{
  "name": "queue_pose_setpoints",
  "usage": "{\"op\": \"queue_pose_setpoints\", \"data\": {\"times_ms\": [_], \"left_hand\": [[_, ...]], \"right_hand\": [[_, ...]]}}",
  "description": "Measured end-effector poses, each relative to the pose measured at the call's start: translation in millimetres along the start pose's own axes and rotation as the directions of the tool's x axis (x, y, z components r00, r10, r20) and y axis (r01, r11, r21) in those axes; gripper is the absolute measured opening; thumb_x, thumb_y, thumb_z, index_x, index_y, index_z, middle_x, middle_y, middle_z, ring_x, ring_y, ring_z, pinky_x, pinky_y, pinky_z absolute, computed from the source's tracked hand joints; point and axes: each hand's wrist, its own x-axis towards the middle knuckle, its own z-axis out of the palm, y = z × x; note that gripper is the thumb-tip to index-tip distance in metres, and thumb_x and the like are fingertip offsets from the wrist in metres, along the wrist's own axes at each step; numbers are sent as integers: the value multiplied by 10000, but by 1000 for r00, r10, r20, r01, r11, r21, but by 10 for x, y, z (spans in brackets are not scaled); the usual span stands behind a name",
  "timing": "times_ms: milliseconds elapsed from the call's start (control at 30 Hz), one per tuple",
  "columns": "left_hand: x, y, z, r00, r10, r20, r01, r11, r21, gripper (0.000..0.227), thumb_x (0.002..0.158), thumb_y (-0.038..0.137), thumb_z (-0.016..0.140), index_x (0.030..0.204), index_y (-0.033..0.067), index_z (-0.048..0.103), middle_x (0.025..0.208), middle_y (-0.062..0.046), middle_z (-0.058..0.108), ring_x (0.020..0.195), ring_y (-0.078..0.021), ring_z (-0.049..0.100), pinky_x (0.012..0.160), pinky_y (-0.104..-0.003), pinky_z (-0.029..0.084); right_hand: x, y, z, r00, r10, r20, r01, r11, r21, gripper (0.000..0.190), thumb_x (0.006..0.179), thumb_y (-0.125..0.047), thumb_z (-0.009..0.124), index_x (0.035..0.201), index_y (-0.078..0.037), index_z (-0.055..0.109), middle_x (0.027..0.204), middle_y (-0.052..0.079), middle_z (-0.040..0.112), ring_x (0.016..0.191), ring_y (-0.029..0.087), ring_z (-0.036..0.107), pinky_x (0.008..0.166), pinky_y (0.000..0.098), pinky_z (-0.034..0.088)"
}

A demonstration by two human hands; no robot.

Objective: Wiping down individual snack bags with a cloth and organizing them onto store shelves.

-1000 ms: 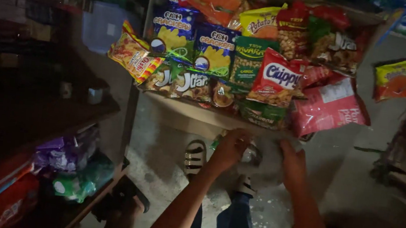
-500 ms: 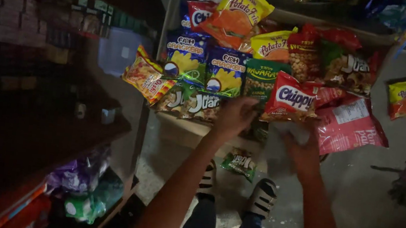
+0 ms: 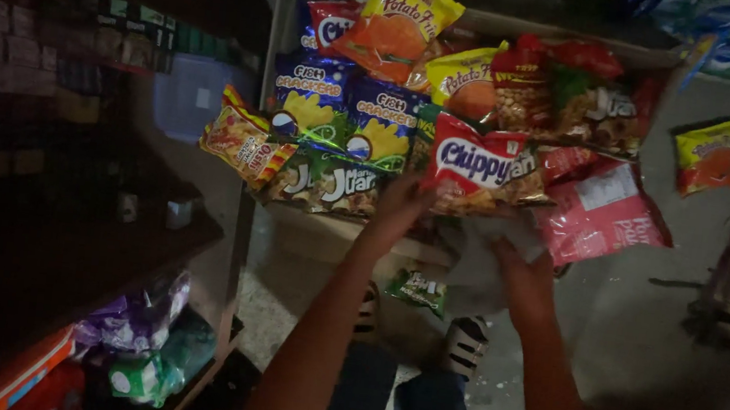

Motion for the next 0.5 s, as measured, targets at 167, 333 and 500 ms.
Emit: {"op": "queue_pose_setpoints", "data": {"times_ms": [167, 333, 500], "left_hand": [[-469, 322, 29, 986, 106, 131, -113, 992, 48, 591, 890, 448, 732, 1313, 51, 619, 1164, -94, 682, 1025, -213, 678, 821, -370, 590], [-1204, 1150, 191, 865, 380, 328, -409, 912, 23, 785, 849, 426, 821, 1440, 50, 466, 1339, -125, 622, 1235, -254, 628, 986, -413, 560], [-1733, 1246, 584, 725, 314, 613, -216, 949, -230, 818, 925, 395, 797, 1564, 78, 396, 1495, -143, 565, 1342, -231, 543, 1113, -378, 463]], "right_hand": [[-338, -698, -255, 988, 153, -6, -152, 985, 76, 658, 831, -222, 797, 1419, -76, 541, 1371, 75, 631, 1212, 179, 616, 1001, 359, 517], [-836, -1462, -520, 988, 154, -20, -153, 952, -266, 619, 816, -303, 811, 1357, -62, 630, 1247, 74, 705, 1128, 172, 640, 941, 358, 509], [-1316, -1685, -1045, 971, 237, 10, -232, 955, -185, 530, 827, -304, 806, 1260, -15, 704, 1120, 114, 748, 1025, 202, 657, 873, 373, 530]]}}
